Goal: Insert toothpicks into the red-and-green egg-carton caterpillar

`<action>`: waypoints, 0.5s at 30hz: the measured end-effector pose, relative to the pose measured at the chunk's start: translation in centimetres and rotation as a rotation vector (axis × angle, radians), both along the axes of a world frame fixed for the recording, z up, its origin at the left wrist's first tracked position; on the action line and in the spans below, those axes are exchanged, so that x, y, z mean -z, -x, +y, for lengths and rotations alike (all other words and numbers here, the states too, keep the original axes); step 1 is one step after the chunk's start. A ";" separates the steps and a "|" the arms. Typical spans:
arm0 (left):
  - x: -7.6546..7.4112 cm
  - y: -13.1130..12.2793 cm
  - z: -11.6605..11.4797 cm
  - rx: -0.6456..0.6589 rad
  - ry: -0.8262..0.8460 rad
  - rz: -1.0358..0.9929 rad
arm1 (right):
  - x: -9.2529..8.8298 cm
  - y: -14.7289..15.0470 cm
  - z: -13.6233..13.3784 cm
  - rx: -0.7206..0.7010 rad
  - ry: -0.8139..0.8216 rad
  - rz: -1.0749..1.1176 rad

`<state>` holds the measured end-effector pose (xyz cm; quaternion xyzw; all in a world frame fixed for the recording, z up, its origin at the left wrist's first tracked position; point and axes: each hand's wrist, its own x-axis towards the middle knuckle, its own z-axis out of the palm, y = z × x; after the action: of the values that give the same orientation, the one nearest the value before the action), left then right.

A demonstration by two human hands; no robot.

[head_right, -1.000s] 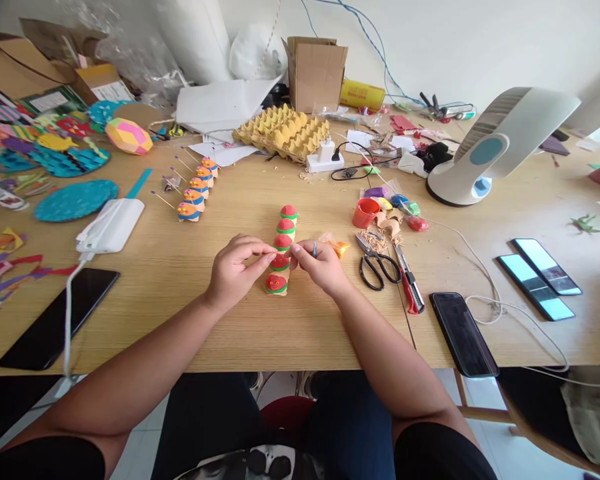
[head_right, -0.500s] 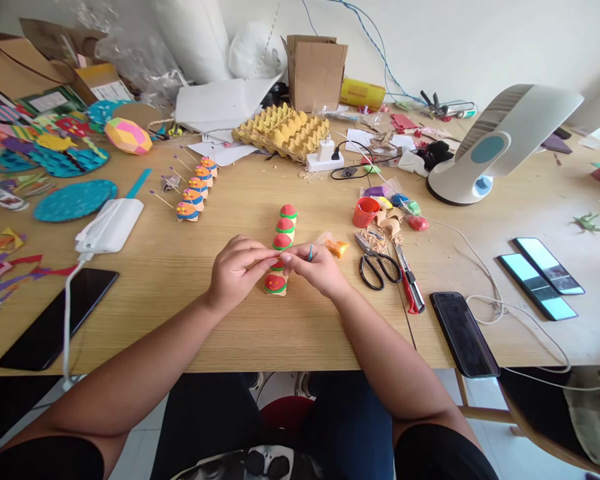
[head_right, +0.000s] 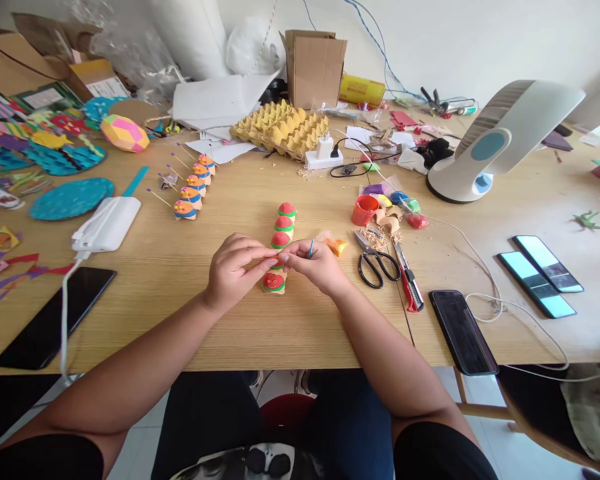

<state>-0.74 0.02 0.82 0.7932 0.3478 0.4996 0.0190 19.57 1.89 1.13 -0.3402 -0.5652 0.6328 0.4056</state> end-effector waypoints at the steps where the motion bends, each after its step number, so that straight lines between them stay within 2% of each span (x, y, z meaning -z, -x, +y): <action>1: 0.0 0.0 0.0 -0.001 0.003 0.000 | 0.0 0.0 0.0 -0.002 -0.002 -0.004; 9: -0.2 0.0 -0.1 -0.016 -0.011 -0.003 | 0.4 -0.3 0.2 -0.063 -0.015 0.036; 15: -0.4 -0.1 -0.2 -0.014 -0.028 -0.005 | 0.3 -0.3 0.1 -0.049 -0.009 0.006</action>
<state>-0.60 -0.18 1.23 0.7896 0.3461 0.5067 0.0052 19.85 1.96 0.81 -0.3225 -0.5750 0.6410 0.3931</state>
